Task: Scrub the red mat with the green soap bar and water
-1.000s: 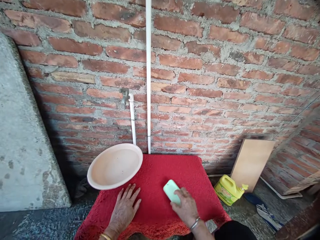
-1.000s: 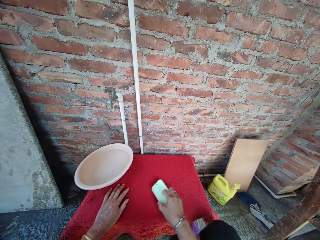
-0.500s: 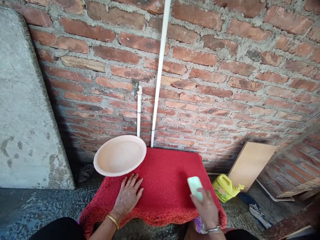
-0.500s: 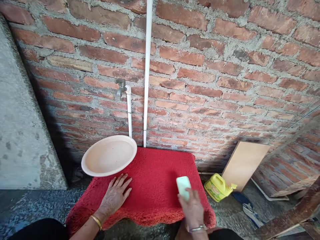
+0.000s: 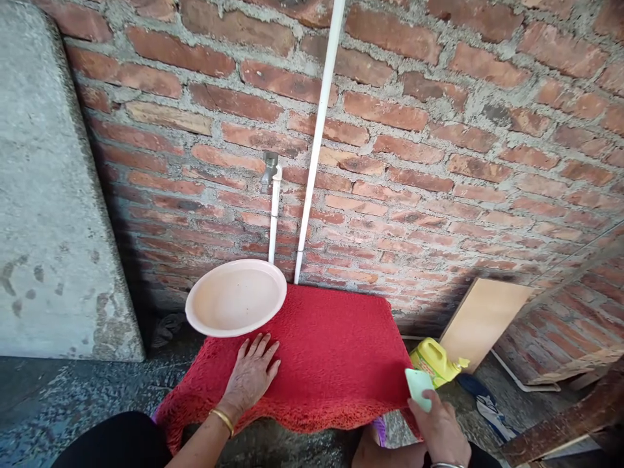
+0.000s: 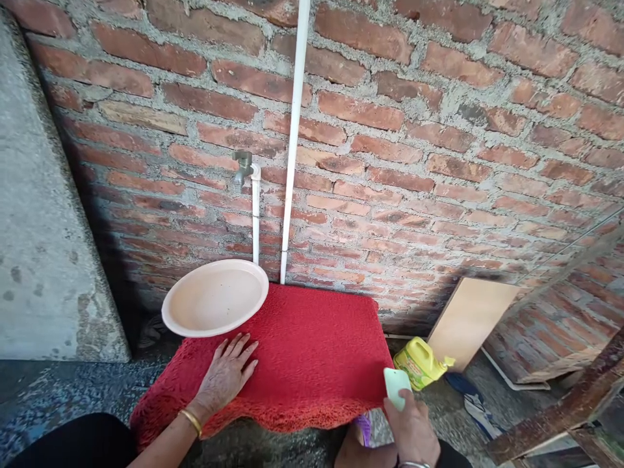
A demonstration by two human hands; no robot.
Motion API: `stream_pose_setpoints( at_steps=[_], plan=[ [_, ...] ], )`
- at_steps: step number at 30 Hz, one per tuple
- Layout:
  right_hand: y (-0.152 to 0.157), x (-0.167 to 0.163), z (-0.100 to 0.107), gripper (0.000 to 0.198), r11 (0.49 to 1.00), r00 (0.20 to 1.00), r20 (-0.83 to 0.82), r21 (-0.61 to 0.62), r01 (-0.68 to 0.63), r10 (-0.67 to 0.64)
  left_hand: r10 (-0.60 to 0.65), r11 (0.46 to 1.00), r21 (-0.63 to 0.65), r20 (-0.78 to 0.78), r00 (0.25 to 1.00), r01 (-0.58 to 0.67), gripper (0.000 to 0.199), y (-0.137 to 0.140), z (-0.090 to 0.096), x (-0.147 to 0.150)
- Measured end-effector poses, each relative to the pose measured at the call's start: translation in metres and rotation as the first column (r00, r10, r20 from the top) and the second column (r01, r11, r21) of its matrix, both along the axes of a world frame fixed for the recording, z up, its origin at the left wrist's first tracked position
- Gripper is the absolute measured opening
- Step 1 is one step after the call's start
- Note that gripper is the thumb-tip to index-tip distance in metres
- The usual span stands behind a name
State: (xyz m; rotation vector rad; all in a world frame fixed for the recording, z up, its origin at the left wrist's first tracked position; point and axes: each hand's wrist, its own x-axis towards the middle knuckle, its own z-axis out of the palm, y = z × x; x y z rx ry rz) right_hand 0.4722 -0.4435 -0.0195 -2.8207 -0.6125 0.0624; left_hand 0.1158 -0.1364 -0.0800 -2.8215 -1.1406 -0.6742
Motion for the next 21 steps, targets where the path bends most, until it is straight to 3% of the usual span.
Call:
stream_pose_setpoints(
  at_steps=[2, 4, 7, 10, 12, 14, 17, 19, 21],
  plan=[
    [-0.001, -0.003, 0.001, 0.042, 1.0, 1.0, 0.025, 0.017, 0.01, -0.011, 0.001, 1.0, -0.003, 0.002, 1.0, -0.001, 0.043, 0.0, 0.001, 0.0],
    [0.016, -0.027, -0.002, 0.039, 0.99, 0.993, 0.036, 0.078, -0.113, 0.111, 0.004, 1.0, -0.004, -0.004, 1.0, -0.004, 0.043, 0.0, 0.001, -0.001],
    [0.055, -0.072, -0.009, 0.034, 0.928, 0.935, -0.016, 0.131, -0.349, 0.354, 0.002, 1.0, 0.006, -0.021, 1.0, -0.002, 0.044, 0.001, 0.0, -0.002],
    [0.074, -0.086, -0.01, 0.03, 0.892, 0.896, -0.036, 0.127, -0.434, 0.442, -0.004, 1.0, 0.024, -0.017, 1.0, 0.004, 0.044, 0.003, -0.003, -0.003],
    [0.065, -0.07, -0.005, 0.031, 0.927, 0.93, -0.037, 0.102, -0.36, 0.365, -0.008, 0.999, 0.034, -0.003, 1.0, 0.008, 0.043, 0.004, -0.006, -0.003],
    [0.045, -0.043, 0.001, 0.034, 0.979, 0.979, -0.054, 0.061, -0.193, 0.196, -0.009, 0.999, 0.036, 0.01, 1.0, 0.008, 0.043, 0.004, -0.008, -0.002],
    [0.017, -0.011, 0.01, 0.04, 0.999, 0.998, -0.061, -0.004, 0.032, -0.033, 0.001, 1.0, 0.028, 0.016, 1.0, -0.002, 0.043, 0.002, -0.008, 0.0],
    [0.019, -0.007, 0.012, 0.041, 0.999, 0.998, -0.049, -0.005, 0.039, -0.039, 0.007, 1.0, 0.019, 0.013, 1.0, -0.007, 0.043, 0.0, -0.006, 0.002],
    [0.041, -0.024, 0.014, 0.04, 0.997, 0.997, -0.034, 0.023, -0.07, 0.07, 0.009, 1.0, 0.014, 0.009, 1.0, -0.009, 0.042, -0.002, -0.004, 0.004]
  ],
)
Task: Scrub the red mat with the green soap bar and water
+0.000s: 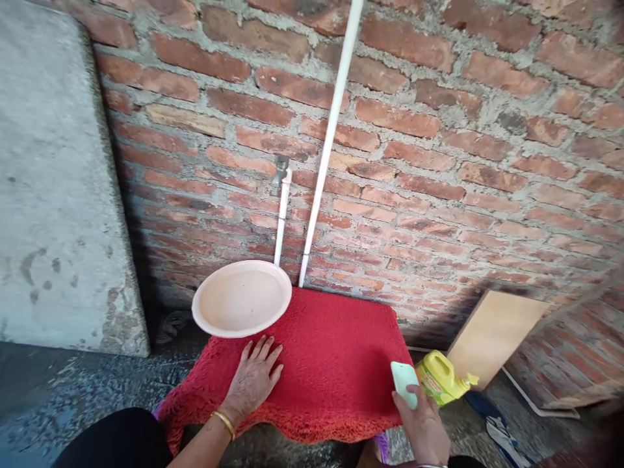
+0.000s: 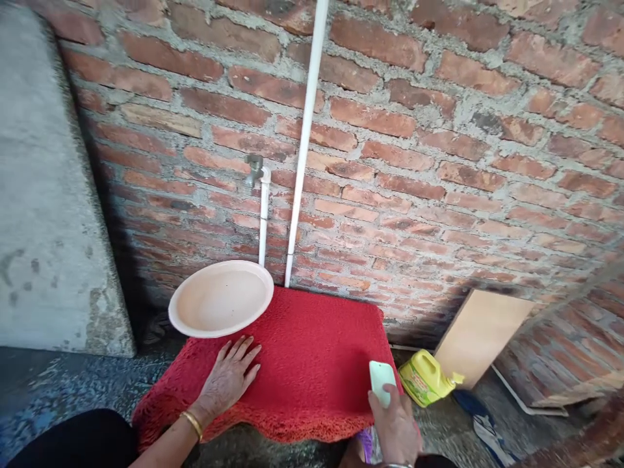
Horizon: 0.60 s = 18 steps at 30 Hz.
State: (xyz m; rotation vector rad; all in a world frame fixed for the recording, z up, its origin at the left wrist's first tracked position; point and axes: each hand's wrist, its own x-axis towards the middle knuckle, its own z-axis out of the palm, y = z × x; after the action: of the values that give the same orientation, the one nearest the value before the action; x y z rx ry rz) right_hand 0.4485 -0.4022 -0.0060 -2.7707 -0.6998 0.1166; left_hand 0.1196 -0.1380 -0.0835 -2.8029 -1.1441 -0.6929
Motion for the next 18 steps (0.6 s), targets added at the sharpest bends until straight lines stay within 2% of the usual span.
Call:
stream_pose_setpoints(
  at_steps=[3, 7, 9, 11, 12, 14, 18],
  plan=[
    [0.061, -0.053, 0.003, 0.033, 0.97, 0.971, -0.017, 0.04, -0.24, 0.24, 0.002, 1.0, 0.023, 0.012, 1.0, -0.003, 0.041, -0.001, 0.0, 0.001],
    [0.145, -0.138, 0.011, 0.025, 0.884, 0.885, -0.048, 0.088, -0.459, 0.464, 0.067, 0.991, 0.108, 0.108, 0.992, -0.078, 0.039, 0.001, -0.009, 0.001],
    [0.174, -0.169, 0.013, 0.025, 0.838, 0.839, -0.041, 0.096, -0.537, 0.542, 0.116, 0.979, 0.148, 0.176, 0.978, -0.142, 0.037, 0.002, -0.014, 0.001],
    [0.191, -0.182, 0.012, 0.028, 0.8, 0.799, -0.054, 0.093, -0.593, 0.599, 0.13, 0.97, 0.175, 0.211, 0.969, -0.168, 0.035, 0.002, -0.017, 0.002],
    [0.193, -0.181, 0.012, 0.029, 0.792, 0.79, -0.064, 0.088, -0.604, 0.609, 0.125, 0.969, 0.181, 0.214, 0.969, -0.165, 0.034, 0.001, -0.017, 0.002],
    [0.188, -0.16, 0.013, 0.03, 0.812, 0.808, -0.082, 0.073, -0.578, 0.583, 0.117, 0.972, 0.179, 0.209, 0.971, -0.155, 0.032, -0.001, -0.015, 0.004],
    [0.138, -0.065, 0.02, 0.034, 0.93, 0.925, -0.109, -0.022, -0.367, 0.363, 0.136, 0.976, 0.143, 0.199, 0.971, -0.166, 0.031, -0.007, -0.006, 0.009]
  ],
)
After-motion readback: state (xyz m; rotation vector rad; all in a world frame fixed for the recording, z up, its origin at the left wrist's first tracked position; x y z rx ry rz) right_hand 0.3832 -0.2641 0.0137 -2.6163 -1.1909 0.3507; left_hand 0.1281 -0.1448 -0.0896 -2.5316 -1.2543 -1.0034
